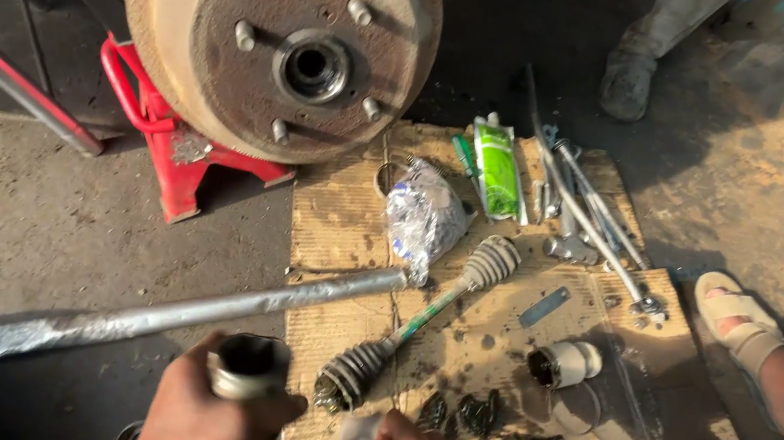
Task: Cleaning grease and metal components from a disassembled CV joint.
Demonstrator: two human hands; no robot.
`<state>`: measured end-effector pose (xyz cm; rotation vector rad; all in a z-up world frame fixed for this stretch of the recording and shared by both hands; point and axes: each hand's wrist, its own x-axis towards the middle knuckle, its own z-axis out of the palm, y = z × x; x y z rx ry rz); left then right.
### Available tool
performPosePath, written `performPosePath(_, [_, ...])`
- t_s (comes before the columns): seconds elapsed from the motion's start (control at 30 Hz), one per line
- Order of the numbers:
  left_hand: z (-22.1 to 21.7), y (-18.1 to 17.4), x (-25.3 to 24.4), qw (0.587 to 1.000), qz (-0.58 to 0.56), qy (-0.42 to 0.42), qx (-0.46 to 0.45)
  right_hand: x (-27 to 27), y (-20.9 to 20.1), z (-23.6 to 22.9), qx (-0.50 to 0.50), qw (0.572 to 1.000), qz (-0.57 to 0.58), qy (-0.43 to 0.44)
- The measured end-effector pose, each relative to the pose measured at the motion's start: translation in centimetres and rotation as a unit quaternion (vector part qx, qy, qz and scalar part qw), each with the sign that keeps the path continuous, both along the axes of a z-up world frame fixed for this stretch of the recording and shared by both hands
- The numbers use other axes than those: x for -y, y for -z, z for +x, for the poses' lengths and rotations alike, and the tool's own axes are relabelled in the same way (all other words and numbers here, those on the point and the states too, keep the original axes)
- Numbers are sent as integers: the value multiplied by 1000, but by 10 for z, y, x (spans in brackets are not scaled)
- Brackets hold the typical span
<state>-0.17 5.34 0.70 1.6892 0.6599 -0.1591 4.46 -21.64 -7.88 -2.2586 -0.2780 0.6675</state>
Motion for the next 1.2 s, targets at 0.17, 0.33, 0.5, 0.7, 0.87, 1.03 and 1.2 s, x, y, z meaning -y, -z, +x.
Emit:
performPosePath(0.17, [-1,34,-12,886,-395,-224,-95,15,-75,75,-33,986,-161,19])
performPosePath(0.33, [-24,47,2,832,-543,-111,17,173,53,265,195,921,-309,138])
performPosePath(0.5, [-30,78,14,844,-528,76,48,148,54,291,78,898,-389,189])
performPosePath(0.7, [-30,57,58,749,-637,23,181,175,110,297,-5,922,-226,314])
performPosePath(0.87, [-23,47,61,813,-560,2,159,249,198,353,-96,930,-60,349])
performPosePath(1.03, [-42,50,45,927,-366,-59,54,135,13,216,38,912,58,404])
performPosePath(1.2, [-59,44,38,916,-388,-98,-9,68,-45,110,-3,874,295,386])
